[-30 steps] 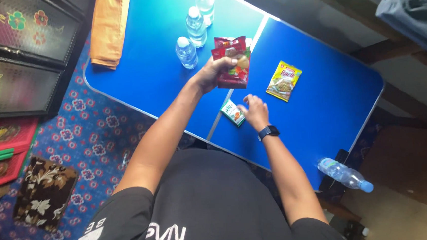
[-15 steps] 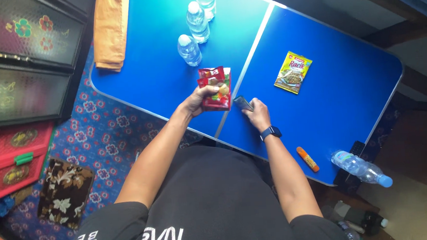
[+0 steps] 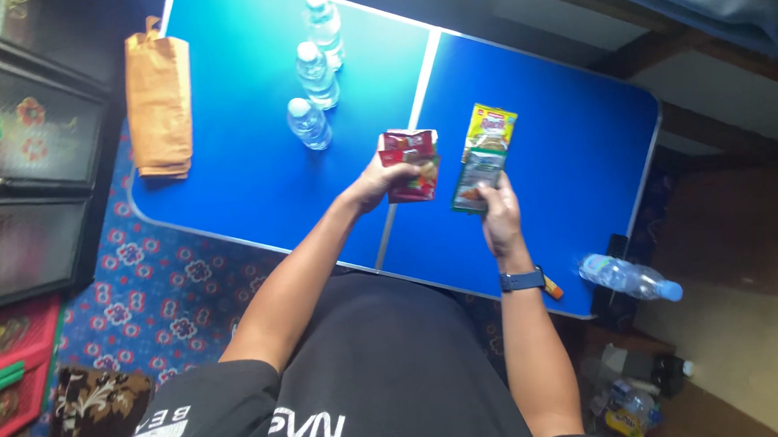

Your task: The person folds a brown tote bag and places it on a blue table. They then pick up various grocery items including bottles, snack packets, and boxes, and move them to a green plastic storage cart, organizing them by type.

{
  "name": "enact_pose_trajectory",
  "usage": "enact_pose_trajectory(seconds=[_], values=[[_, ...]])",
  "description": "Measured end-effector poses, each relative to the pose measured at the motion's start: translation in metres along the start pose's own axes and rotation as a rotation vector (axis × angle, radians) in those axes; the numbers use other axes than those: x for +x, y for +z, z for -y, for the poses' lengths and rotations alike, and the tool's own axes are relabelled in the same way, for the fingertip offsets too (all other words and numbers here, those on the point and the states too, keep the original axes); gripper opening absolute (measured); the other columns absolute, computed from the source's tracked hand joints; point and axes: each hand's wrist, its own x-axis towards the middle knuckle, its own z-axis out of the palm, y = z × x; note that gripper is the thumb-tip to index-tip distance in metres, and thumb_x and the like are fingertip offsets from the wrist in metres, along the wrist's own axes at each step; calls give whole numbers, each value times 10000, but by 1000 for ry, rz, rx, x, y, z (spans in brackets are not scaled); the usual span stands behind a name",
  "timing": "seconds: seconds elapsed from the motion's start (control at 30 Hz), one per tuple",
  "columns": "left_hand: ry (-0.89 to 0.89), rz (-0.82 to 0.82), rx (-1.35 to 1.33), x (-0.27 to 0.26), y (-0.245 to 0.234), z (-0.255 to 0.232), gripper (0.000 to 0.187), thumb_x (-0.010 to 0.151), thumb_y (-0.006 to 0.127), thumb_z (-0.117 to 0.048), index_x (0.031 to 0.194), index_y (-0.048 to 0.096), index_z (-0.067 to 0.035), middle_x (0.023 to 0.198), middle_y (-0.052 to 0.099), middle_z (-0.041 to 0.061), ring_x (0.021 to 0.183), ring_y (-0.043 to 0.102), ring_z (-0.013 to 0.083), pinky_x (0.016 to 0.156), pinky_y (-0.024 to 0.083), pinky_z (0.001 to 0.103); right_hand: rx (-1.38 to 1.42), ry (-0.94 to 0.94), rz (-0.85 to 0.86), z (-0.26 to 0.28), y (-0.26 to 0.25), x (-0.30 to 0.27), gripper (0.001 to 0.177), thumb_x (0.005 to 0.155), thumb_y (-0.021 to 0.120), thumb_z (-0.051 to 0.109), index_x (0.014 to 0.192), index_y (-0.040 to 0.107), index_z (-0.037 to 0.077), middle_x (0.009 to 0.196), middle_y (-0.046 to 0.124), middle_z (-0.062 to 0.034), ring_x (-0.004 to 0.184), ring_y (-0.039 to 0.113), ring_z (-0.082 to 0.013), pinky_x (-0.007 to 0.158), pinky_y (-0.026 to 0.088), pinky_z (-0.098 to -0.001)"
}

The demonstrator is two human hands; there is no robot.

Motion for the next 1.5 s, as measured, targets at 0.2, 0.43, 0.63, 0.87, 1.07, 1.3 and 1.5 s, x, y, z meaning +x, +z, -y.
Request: enact_pose_trajectory(seconds=[0.2,0.43,0.63,0.87,1.07,1.3,1.5], values=[[55,54,89,18,34,23,730,835,767,-146,1445,384,-27,1321,596,144,1194,624,201,1002,572,390,-394,-158,-101,-27,23,14,283,1081,530,148,1329,517,13,1239,626,-125,1073,640,-159,904,576,-310],[90,158,-79,23,33,33,753,994,728,-364,1536,429,66,1374,616,191,1255,625,225,1056,561,397,-656,-320,-221,-15,51,6,401,1056,569,221,1377,433,23,1268,572,-121,1107,624,-174,877,584,-314],[174,12,160,20,41,18,895,772,893,-226,1414,290,-67,1290,547,99,1217,575,169,1036,500,366,-892,-524,-296,-33,67,5,393,1049,591,145,1365,418,-13,1255,489,-182,1178,531,-270,1009,463,-437],[-94,238,-65,7,36,-6,662,830,803,-259,1377,526,-9,1219,673,106,1099,666,204,954,567,387,-573,-473,-254,-9,61,6,418,1092,417,279,1397,442,-6,1392,499,-200,1337,505,-314,1167,399,-448],[-157,299,-86,7,42,-3,636,835,781,-263,1384,526,-68,1214,663,60,1106,649,177,973,534,375,-759,-564,-107,3,80,12,553,1114,384,289,1572,318,-14,1627,346,-202,1526,347,-313,1279,277,-448],[-193,288,-87,2,27,13,602,826,747,-196,1373,551,-38,1205,673,81,1103,660,188,989,533,386,-745,-413,-26,1,79,10,644,1113,314,458,1572,327,7,1612,302,-202,1501,353,-343,1258,304,-452],[-336,352,-392,-2,-2,30,614,846,727,-166,1384,533,59,1221,689,195,1064,703,293,990,563,451,-565,-383,-33,-9,66,4,679,1105,229,535,1573,315,51,1553,432,-199,1445,424,-306,1187,326,-455]])
